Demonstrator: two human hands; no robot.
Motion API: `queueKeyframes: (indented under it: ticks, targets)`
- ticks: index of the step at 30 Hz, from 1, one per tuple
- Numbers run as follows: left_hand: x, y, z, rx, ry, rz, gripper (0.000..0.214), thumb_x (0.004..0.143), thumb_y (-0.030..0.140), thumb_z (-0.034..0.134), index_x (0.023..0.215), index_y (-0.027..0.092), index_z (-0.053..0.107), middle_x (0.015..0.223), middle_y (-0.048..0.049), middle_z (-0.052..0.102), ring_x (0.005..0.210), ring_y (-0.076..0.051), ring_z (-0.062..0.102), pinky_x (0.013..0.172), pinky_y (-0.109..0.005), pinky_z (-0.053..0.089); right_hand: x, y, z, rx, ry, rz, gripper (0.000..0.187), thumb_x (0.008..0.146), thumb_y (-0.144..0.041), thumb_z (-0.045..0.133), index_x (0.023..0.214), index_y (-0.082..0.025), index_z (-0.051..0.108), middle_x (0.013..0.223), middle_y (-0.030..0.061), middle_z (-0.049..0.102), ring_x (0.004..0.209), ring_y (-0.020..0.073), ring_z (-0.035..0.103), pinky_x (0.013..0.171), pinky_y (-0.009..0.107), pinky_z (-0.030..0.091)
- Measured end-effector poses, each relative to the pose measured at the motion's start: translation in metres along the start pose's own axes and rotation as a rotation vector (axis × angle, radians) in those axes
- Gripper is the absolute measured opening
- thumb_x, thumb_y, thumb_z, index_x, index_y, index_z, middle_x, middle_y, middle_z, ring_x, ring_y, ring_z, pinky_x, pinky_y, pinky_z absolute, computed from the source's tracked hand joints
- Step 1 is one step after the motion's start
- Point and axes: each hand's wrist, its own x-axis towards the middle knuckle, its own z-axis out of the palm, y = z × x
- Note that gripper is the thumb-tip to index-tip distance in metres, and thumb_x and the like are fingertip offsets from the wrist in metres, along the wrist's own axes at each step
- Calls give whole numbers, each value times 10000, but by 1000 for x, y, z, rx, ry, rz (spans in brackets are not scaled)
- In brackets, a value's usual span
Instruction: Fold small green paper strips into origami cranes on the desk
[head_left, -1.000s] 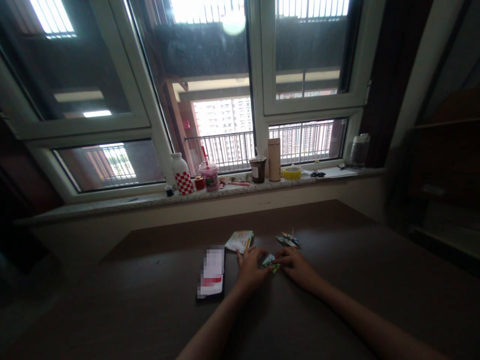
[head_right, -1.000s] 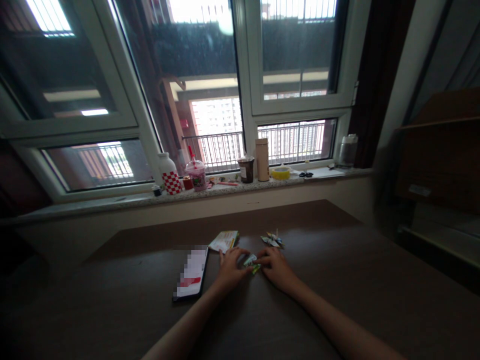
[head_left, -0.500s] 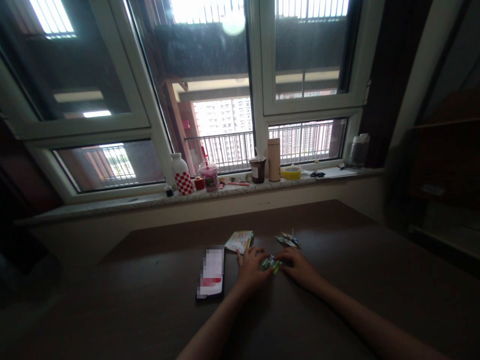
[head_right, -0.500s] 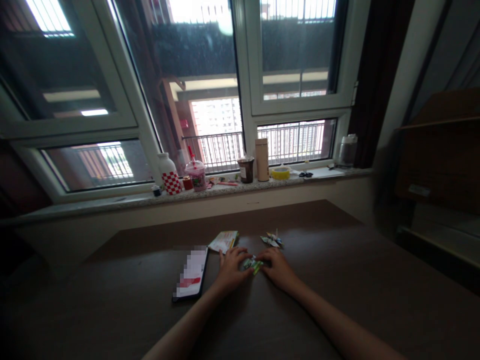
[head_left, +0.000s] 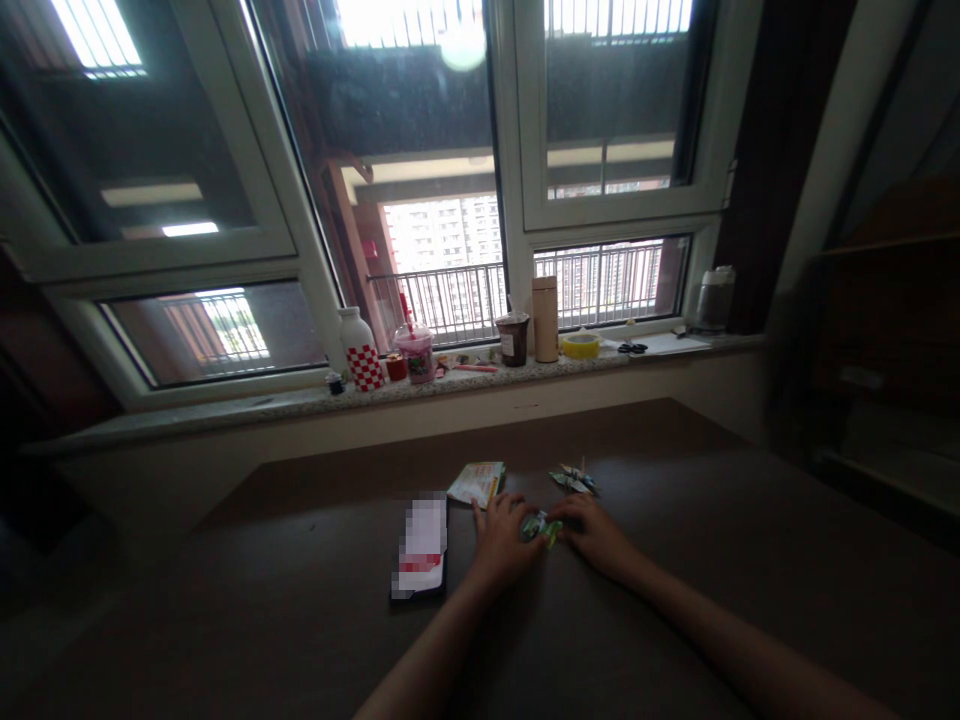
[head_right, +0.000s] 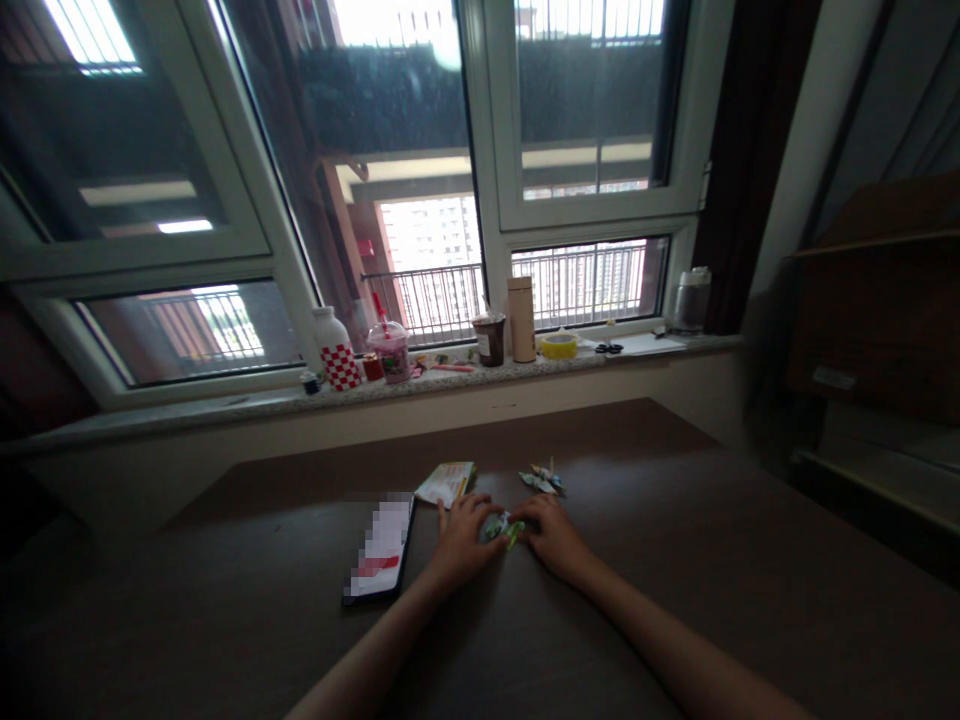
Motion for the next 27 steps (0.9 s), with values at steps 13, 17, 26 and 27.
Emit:
queueKeyframes:
  ticks: [13, 17, 26, 27]
  targets:
    - [-1, 0, 0, 31, 35, -2, 237, 797, 485, 659, 978, 356, 741, 1456, -56, 483, 1404, -315, 328, 1134, -679, -12, -1, 2, 3, -33, -18, -23, 178, 717, -124, 662, 829, -206, 774, 976, 78, 689, 1019, 238, 593, 967, 394, 434]
    - [-1, 3, 0, 76, 59, -28, 219, 858, 473, 590, 925, 356, 761, 1478, -46, 470, 1406, -321, 325, 1130, -687, -3, 0, 0, 1, -38, -42, -21, 202, 708, -114, 655, 826, -218, 782, 971, 73, 698, 1010, 237, 602, 965, 391, 434]
    - [-1, 8, 1, 101, 102, -76, 217, 821, 471, 643, 1008, 406, 732, 1440, -12, 507, 1364, -303, 384, 1116, -705, 68, -1, -1, 0, -50, -9, -18, 127, 767, -188, 650, 837, -176, 756, 950, 83, 703, 1015, 237, 599, 966, 387, 421]
    - [-1, 7, 1, 114, 104, -74, 228, 818, 479, 645, 1022, 421, 728, 1450, -7, 498, 1367, -305, 380, 1120, -700, 69, -1, -1, 0, -59, -6, -17, 127, 788, -209, 646, 844, -175, 755, 950, 87, 700, 1012, 238, 598, 964, 388, 421]
